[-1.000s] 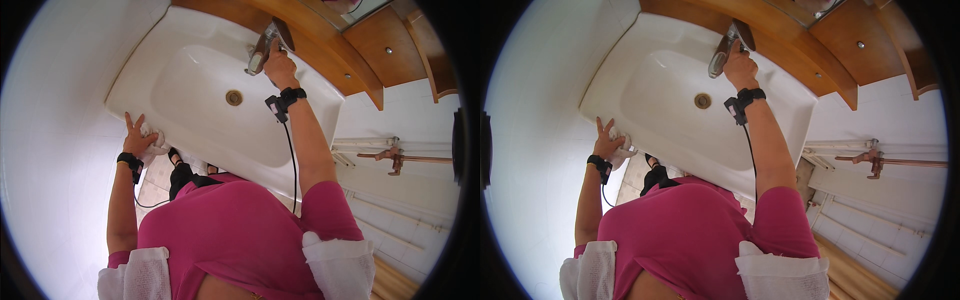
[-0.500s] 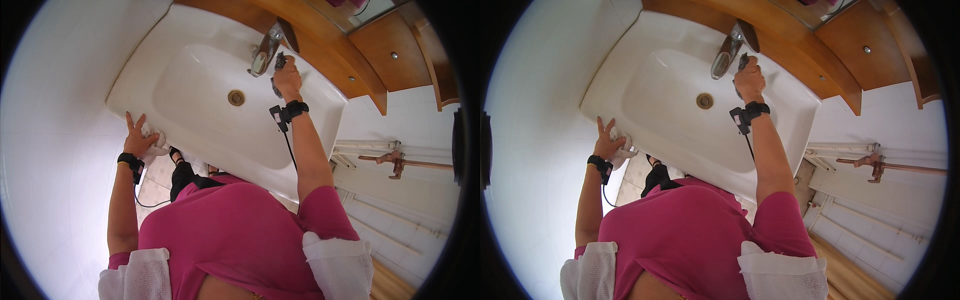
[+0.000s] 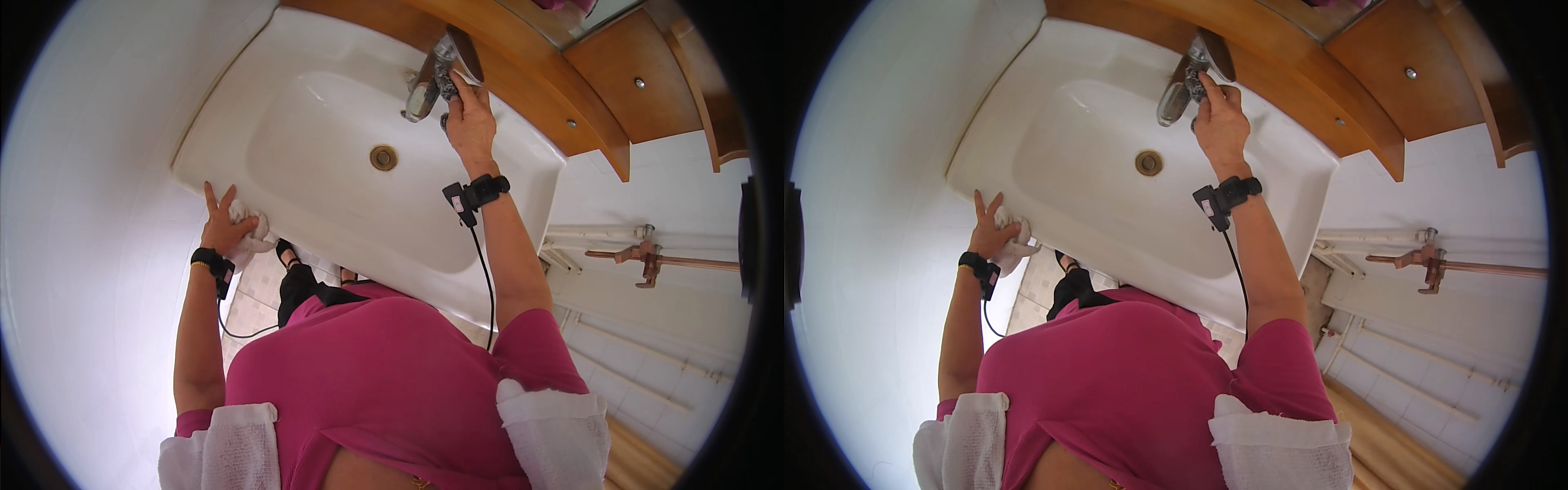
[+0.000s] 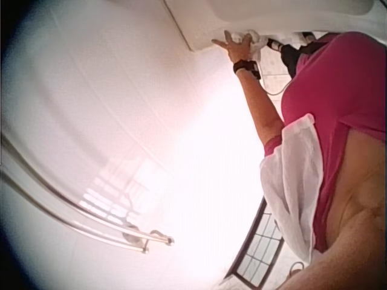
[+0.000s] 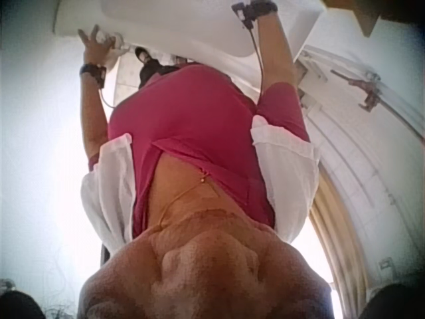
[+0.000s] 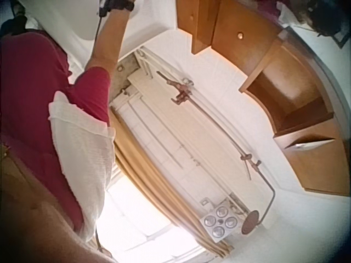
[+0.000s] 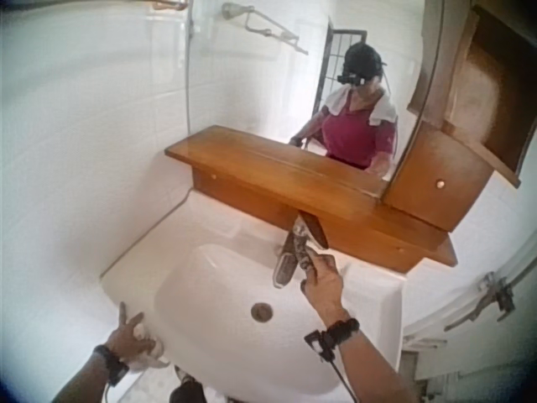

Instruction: Cleaning a bathroom sink using a scrubbing pad and a cloth.

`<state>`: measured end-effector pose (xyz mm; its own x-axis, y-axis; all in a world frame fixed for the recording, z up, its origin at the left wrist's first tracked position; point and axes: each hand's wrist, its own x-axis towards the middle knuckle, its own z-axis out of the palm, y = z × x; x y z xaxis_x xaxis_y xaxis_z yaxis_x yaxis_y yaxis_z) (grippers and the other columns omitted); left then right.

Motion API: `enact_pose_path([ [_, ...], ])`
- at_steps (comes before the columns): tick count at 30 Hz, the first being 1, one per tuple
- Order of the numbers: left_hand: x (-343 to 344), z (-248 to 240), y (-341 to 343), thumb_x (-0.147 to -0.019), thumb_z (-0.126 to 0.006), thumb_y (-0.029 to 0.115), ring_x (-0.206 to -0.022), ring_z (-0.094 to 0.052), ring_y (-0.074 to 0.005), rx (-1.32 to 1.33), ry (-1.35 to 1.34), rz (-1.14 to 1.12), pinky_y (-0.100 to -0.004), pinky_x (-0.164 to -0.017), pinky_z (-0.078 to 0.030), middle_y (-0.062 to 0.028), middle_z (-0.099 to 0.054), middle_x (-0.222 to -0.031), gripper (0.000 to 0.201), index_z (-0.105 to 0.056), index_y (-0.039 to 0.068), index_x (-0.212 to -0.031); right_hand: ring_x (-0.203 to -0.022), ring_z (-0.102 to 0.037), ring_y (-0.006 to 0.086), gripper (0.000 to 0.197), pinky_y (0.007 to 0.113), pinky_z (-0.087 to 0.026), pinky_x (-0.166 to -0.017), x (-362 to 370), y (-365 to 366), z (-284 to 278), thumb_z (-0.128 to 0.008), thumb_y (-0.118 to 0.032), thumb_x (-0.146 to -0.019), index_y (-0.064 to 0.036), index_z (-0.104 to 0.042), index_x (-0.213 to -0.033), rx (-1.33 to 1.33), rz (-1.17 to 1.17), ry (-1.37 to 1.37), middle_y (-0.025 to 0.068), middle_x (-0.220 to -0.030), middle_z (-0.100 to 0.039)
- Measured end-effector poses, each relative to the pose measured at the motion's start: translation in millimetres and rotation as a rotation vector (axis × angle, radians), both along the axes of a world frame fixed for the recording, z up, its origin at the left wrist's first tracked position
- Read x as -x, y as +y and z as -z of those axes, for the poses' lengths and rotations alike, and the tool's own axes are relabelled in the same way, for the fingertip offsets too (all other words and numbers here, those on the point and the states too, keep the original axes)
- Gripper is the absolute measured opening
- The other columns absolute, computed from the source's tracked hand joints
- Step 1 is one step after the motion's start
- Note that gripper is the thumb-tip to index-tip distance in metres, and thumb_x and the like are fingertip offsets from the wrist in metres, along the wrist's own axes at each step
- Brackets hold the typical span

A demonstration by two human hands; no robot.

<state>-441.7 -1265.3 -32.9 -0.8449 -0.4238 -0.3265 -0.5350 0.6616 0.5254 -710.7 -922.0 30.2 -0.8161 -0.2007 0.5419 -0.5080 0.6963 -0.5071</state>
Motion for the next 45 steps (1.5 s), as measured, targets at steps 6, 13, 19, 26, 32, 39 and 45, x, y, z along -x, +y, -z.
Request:
enact_pose_path([
  [6,1,-4,2,-0.068,-0.075,0.031,-0.117,-0.047,-0.038,0.017,-0.015,0.0,-0.0401,-0.093,-0.044,-0.0205,0.004,-0.148,0.083,-0.033,0.011,-0.137,-0.08,-0.061,0.0325,0.047,0.041,-0.051,-0.069,14,-13,-7,-0.05,-0.005,-0.079,-0.0259,-0.054,-0.12,-0.392,0.067,-0.024,0.0148,-0.104,-0.055],
  [13,-1,-2,0,-0.067,-0.075,0.031,-0.115,-0.049,-0.0375,-0.007,0.03,0.01,-0.0389,-0.093,-0.045,-0.0214,0.004,-0.148,0.084,-0.034,0.009,-0.137,-0.071,-0.061,0.0294,0.049,0.04,-0.051,-0.062,-28,-14,-20,-0.05,-0.002,-0.076,-0.0259,-0.056,-0.118,-0.612,-0.108,-0.062,0.0137,-0.092,-0.051],
  [19,-3,2,-1,-0.066,-0.075,0.031,-0.118,-0.046,-0.0368,-0.003,0.027,-0.008,-0.0388,-0.094,-0.044,-0.0207,0.004,-0.148,0.084,-0.035,0.011,-0.137,-0.075,-0.062,0.0292,0.048,0.04,-0.052,-0.064,-16,-19,-22,-0.053,-0.006,-0.076,-0.0252,-0.054,-0.121,-0.71,-0.044,-0.003,0.014,-0.094,-0.054],
  [26,1,2,0,-0.066,-0.075,0.033,-0.119,-0.046,-0.037,-0.005,0.037,-0.006,-0.0389,-0.094,-0.043,-0.0197,0.003,-0.149,0.084,-0.035,0.012,-0.137,-0.087,-0.062,0.033,0.051,0.04,-0.051,-0.072,23,-20,-22,-0.048,-0.007,-0.079,-0.0257,-0.048,-0.127,-0.62,0.038,-0.058,0.0198,-0.108,-0.054],
  [32,-3,-1,1,-0.067,-0.074,0.031,-0.12,-0.044,-0.0373,-0.018,0.021,-0.038,-0.0392,-0.095,-0.043,-0.0194,0.004,-0.149,0.082,-0.035,0.012,-0.137,-0.072,-0.061,0.0299,0.058,0.039,-0.05,-0.063,-36,-20,-28,-0.05,-0.003,-0.077,-0.0307,-0.047,-0.127,-0.778,-0.118,-0.195,0.0151,-0.092,-0.05],
  [39,-3,5,-2,-0.065,-0.074,0.036,-0.118,-0.046,-0.0366,-0.003,0.051,-0.021,-0.039,-0.094,-0.043,-0.0198,0.002,-0.149,0.083,-0.037,0.011,-0.136,-0.072,-0.063,0.0295,0.048,0.038,-0.051,-0.061,3,-20,-23,-0.048,-0.009,-0.081,-0.0291,-0.049,-0.125,-0.807,-0.027,-0.071,0.0174,-0.093,-0.052],
  [45,-1,5,-1,-0.066,-0.074,0.036,-0.118,-0.047,-0.0364,0.002,0.052,-0.015,-0.0392,-0.093,-0.044,-0.0195,0.002,-0.149,0.083,-0.037,0.011,-0.136,-0.073,-0.063,0.0321,0.051,0.039,-0.051,-0.061,14,-21,-26,-0.047,-0.009,-0.081,-0.0305,-0.045,-0.127,-0.81,-0.053,-0.007,0.0183,-0.096,-0.053],
])
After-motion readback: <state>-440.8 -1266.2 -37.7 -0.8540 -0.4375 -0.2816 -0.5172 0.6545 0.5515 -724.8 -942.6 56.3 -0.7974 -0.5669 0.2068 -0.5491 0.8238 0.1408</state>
